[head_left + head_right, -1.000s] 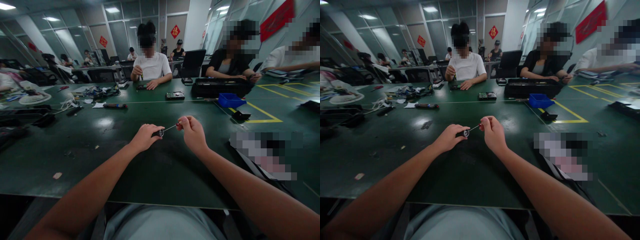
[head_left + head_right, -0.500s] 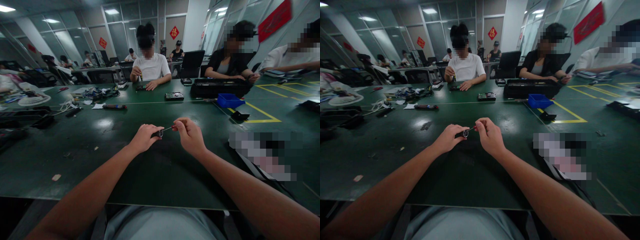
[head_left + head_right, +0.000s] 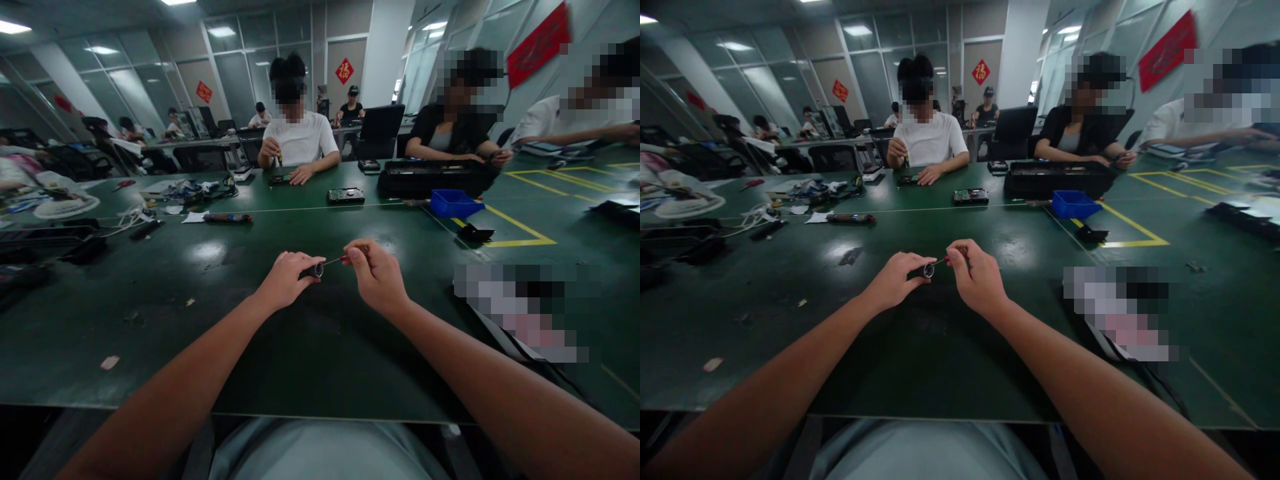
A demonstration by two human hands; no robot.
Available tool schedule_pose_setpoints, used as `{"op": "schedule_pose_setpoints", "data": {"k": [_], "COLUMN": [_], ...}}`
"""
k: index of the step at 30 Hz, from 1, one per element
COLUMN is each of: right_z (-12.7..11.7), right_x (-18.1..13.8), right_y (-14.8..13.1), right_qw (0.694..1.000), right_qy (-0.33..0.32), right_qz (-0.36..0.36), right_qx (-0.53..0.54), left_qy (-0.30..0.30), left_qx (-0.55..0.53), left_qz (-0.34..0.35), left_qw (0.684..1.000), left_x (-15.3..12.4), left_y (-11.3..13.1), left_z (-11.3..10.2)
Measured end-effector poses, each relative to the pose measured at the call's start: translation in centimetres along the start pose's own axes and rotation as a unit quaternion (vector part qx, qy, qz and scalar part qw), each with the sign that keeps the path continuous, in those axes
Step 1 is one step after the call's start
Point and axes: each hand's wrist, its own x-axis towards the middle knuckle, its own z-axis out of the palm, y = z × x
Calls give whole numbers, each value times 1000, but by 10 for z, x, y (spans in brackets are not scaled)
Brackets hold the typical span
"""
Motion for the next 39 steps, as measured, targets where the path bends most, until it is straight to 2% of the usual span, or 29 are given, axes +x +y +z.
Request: {"op": "schedule_pose_setpoints", "data": {"k": [8,14,27,30,34,39], "right_z": [0,-1,1,0,-1,-2], "right_x": [1,2,4,5,5,2], "right_y": [-1,-4,-1,-2,-3,-5], "right_qw": [1000,999,996,996,997,999], "right_qy": [-26,0,13,15,5,-38], "right_qz": [13,33,77,85,68,15], "right_qx": [-7,2,47,15,-38,-3], "left_qy": [19,25,34,29,16,16], "left_qx": [-21,-55,-75,-76,-69,-63], "left_qz": [3,-16,-40,-37,-30,-29], "left_qw": [1000,998,996,996,997,997], "left_x": [0,1,1,0,0,-1], "left_y": [-2,-1,0,1,0,-2], "left_z": [2,1,2,1,1,3]}}
